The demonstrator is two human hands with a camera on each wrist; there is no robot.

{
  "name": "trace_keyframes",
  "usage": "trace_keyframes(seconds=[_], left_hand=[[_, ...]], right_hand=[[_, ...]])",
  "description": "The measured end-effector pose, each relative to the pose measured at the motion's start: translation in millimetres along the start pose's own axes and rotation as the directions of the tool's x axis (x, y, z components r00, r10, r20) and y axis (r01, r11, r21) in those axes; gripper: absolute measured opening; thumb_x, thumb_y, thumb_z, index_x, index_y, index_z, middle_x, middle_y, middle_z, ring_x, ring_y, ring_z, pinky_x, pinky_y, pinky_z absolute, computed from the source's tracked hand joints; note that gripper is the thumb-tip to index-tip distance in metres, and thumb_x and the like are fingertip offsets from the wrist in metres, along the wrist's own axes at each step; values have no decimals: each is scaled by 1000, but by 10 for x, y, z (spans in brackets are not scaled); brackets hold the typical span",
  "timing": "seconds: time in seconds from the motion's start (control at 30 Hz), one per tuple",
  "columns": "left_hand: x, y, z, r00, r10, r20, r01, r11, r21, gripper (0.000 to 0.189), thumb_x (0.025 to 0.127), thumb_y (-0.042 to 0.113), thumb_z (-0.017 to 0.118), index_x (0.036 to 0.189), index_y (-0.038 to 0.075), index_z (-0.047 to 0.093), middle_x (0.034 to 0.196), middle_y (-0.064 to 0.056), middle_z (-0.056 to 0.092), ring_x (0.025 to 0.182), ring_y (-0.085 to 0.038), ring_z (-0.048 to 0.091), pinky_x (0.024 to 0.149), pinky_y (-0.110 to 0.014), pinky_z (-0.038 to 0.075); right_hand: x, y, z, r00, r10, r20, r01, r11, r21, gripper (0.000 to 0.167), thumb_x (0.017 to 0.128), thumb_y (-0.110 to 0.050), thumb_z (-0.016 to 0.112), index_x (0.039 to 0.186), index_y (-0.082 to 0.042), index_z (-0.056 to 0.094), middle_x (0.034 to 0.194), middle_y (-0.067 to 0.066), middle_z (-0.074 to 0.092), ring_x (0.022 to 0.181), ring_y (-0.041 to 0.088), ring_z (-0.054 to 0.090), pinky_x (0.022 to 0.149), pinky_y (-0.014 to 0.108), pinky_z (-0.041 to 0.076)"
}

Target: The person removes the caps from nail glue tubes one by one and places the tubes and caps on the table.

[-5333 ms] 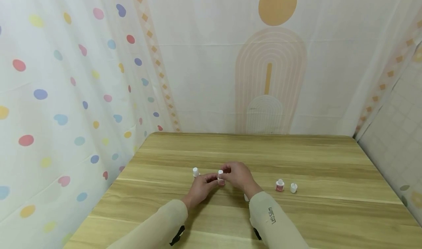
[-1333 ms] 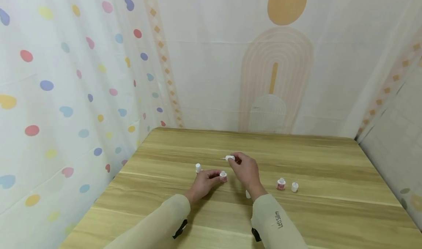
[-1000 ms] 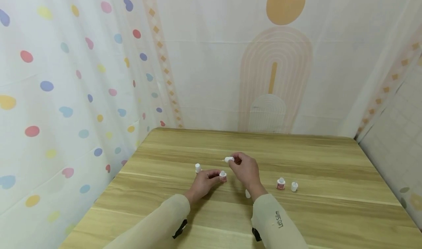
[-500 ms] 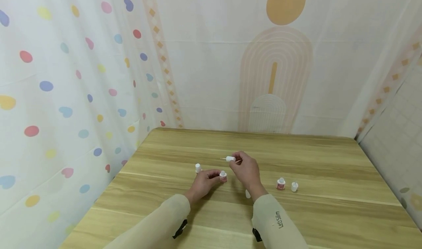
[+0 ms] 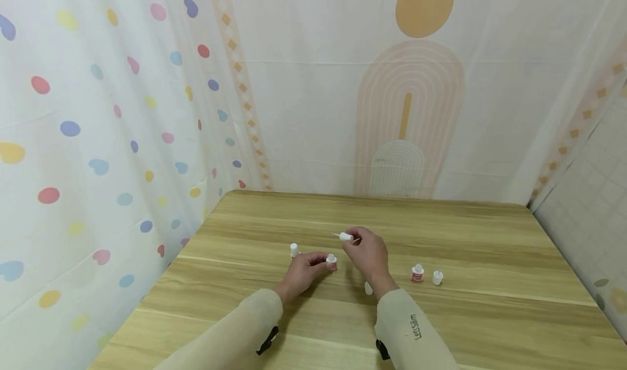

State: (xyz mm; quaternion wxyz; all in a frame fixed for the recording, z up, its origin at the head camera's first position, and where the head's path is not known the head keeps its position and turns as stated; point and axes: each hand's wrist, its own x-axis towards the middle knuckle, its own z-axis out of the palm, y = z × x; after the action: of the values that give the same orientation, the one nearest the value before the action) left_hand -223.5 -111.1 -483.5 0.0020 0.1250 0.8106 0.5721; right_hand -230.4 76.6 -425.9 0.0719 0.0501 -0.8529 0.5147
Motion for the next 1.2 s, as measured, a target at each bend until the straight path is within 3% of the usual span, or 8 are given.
trace_keyframes(seconds=[0.17, 0.3, 0.4, 0.5, 0.6, 0.8, 1.0, 1.2], left_hand=[[-12, 20, 2, 1000, 2, -6, -2, 1000, 6, 13, 95, 12, 67, 99, 4, 76, 93, -7, 75, 96, -18, 68, 88, -32, 51], [-68, 144, 0, 1000, -7, -10, 8, 1000, 17, 14, 96, 8, 65, 101, 0, 75, 95, -11, 75, 97, -23, 68, 89, -36, 51], [-123, 289, -12, 1000, 2, -14, -2, 1000, 9, 15, 96, 4, 63, 102, -4, 74, 95, -16, 74, 97, -27, 68, 89, -38, 51], [-135, 339, -22, 999, 31, -14, -31, 999, -4, 14, 95, 1, 63, 101, -7, 73, 94, -19, 73, 96, -29, 69, 87, -38, 52], [-121, 294, -18, 999, 33, -12, -33, 999, -7, 13, 95, 2, 64, 100, -6, 73, 94, -18, 73, 95, -28, 68, 87, -37, 52], [-166, 374, -29, 1000, 29, -13, -28, 1000, 5, 13, 95, 3, 64, 100, -6, 73, 95, -18, 73, 98, -29, 68, 88, -38, 51], [-160, 362, -33, 1000, 18, -3, -18, 1000, 4, 14, 95, 2, 64, 101, -7, 72, 96, -19, 73, 98, -30, 68, 88, -38, 52], [-76, 158, -6, 1000, -1, 2, 1, 1000, -2, 15, 96, 7, 64, 102, -2, 74, 96, -13, 74, 99, -27, 68, 92, -42, 50]], right_hand=[[-6, 3, 1, 1000, 5, 8, -5, 1000, 23, 30, 90, -14, 64, 119, -8, 69, 99, 7, 67, 76, 19, 57, 47, 28, 47], [-6, -6, 0, 1000, 14, 17, -15, 999, 41, 34, 92, -16, 63, 126, -8, 68, 101, 7, 65, 73, 19, 55, 44, 29, 47], [-2, -17, 1, 1000, 11, 5, -11, 999, 42, 30, 92, -16, 65, 121, -8, 70, 98, 8, 65, 72, 19, 55, 44, 28, 46], [1, -20, 4, 1000, 11, -7, -11, 999, 44, 26, 90, -16, 67, 115, -9, 71, 96, 7, 65, 70, 19, 55, 44, 28, 46], [-2, -11, 6, 1000, 16, -6, -15, 999, 51, 25, 89, -15, 67, 113, -8, 71, 95, 7, 66, 70, 19, 55, 44, 28, 46], [5, 3, 9, 1000, 30, 6, -31, 996, 78, 30, 90, -16, 66, 120, -10, 69, 99, 7, 65, 72, 19, 55, 43, 28, 45], [12, 15, 9, 1000, 23, -2, -23, 996, 84, 30, 92, -16, 65, 122, -10, 70, 97, 8, 64, 62, 18, 52, 41, 26, 43], [3, 14, 2, 999, 42, -11, -40, 992, 115, 23, 91, -16, 66, 113, -11, 70, 96, 7, 64, 68, 20, 54, 43, 26, 44]])
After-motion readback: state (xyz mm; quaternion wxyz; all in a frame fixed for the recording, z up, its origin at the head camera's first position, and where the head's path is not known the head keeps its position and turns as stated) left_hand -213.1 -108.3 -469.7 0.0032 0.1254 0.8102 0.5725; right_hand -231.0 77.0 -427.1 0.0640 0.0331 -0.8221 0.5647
